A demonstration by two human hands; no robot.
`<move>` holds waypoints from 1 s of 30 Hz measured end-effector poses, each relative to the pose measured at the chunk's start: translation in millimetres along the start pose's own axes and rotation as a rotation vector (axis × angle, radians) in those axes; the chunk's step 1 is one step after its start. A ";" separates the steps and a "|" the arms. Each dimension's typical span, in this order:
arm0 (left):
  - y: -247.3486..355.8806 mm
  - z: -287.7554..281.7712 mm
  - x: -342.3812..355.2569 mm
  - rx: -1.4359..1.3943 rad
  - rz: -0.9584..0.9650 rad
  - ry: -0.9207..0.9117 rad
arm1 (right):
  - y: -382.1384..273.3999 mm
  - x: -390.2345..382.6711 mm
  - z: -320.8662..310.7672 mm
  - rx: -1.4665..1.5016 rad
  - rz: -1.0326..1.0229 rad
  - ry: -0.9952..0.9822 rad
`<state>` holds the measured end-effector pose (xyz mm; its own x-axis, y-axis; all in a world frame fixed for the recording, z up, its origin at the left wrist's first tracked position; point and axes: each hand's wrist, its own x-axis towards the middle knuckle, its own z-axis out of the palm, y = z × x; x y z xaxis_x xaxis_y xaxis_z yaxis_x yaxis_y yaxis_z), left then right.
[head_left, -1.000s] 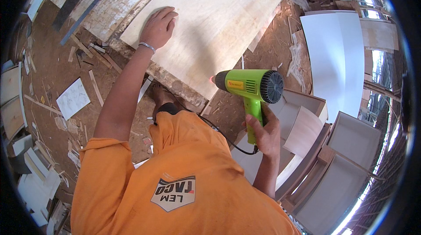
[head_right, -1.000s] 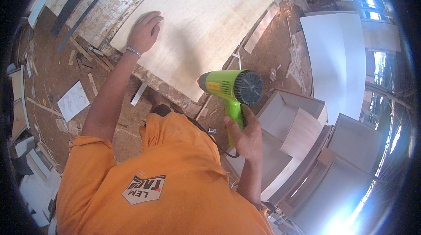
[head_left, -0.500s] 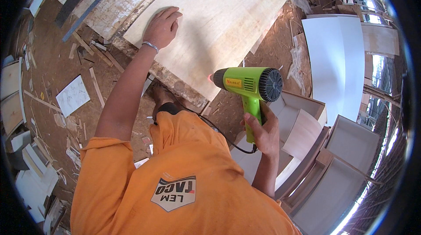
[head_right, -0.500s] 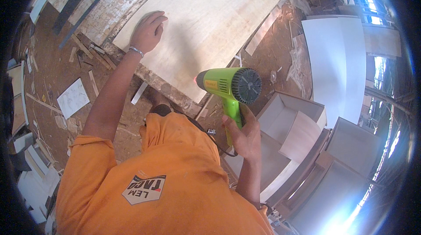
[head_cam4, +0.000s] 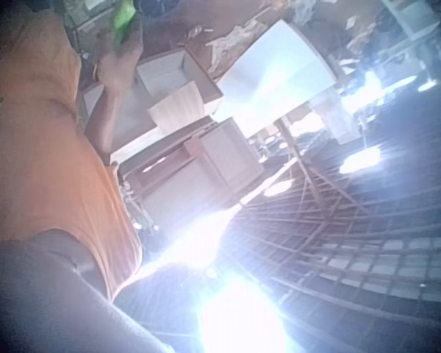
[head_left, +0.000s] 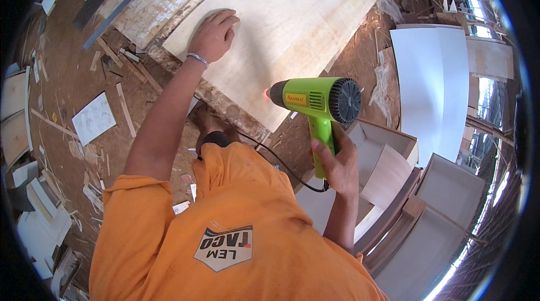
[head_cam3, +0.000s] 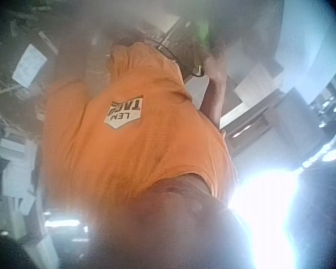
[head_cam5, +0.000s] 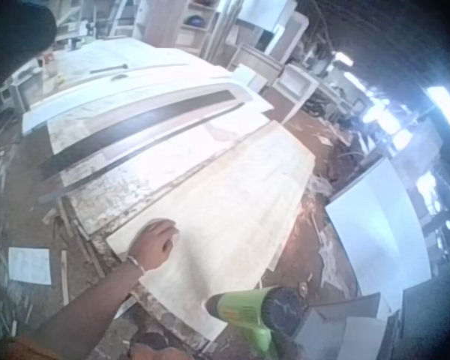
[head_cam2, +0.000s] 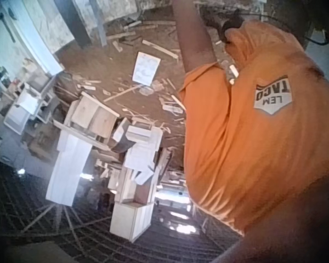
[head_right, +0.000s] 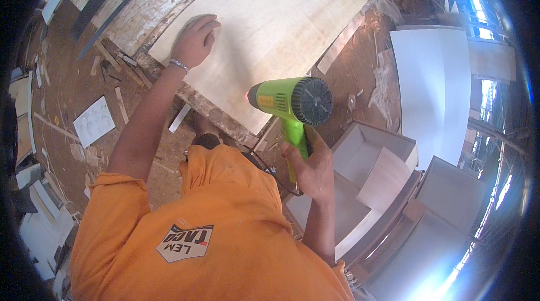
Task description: The person uses a green heat gun to apply heat to a large wooden board, then aligns and presses a strip of edge banding onto the board's edge. The person smooths the banding with their hands to ensure it adheres.
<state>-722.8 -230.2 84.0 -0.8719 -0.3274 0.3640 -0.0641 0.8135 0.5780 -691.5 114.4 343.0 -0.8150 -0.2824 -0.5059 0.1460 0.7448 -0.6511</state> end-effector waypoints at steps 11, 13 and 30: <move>0.1 1.6 -0.8 -0.017 0.003 0.033 | -12.2 18.6 6.6 0.052 -0.028 -0.016; -1.8 2.0 -1.6 -0.022 0.010 0.040 | -13.0 22.1 7.2 0.053 -0.041 -0.013; -3.9 5.3 -1.5 -0.027 0.009 0.046 | -18.6 21.5 16.3 0.045 -0.029 -0.020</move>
<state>-723.9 -230.3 77.3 -0.8490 -0.3427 0.4021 -0.0432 0.8036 0.5936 -702.6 84.6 335.0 -0.8080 -0.3161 -0.4972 0.1479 0.7080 -0.6905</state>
